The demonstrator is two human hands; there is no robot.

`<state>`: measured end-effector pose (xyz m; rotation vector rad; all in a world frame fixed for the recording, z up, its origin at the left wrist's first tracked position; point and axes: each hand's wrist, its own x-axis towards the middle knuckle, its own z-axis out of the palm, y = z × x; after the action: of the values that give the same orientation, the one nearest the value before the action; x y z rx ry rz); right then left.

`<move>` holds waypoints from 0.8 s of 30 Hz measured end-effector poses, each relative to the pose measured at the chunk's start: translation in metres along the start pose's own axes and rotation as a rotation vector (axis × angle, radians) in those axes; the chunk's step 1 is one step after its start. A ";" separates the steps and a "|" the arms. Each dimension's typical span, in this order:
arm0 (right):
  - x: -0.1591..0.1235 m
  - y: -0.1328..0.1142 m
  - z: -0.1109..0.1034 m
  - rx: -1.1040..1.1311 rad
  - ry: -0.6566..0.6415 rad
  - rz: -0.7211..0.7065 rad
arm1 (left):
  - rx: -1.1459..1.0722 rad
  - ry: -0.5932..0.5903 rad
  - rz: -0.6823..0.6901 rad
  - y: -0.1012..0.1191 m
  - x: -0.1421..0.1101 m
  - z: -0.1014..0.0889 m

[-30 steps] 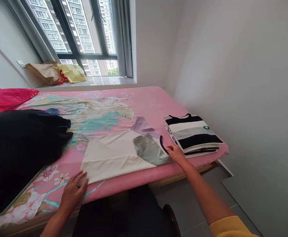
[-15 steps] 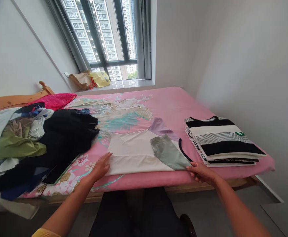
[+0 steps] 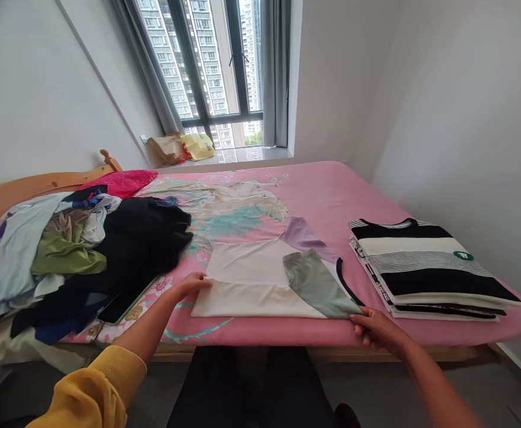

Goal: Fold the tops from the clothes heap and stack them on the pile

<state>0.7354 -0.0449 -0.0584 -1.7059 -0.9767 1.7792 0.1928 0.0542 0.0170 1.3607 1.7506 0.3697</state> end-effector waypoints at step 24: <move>-0.016 -0.026 0.006 -0.108 0.088 -0.007 | -0.179 0.075 -0.023 -0.048 -0.047 0.028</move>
<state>0.7277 -0.0417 -0.0287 -1.8278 -1.0556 1.6590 0.1850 -0.0130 -0.0110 1.2116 1.7470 0.5575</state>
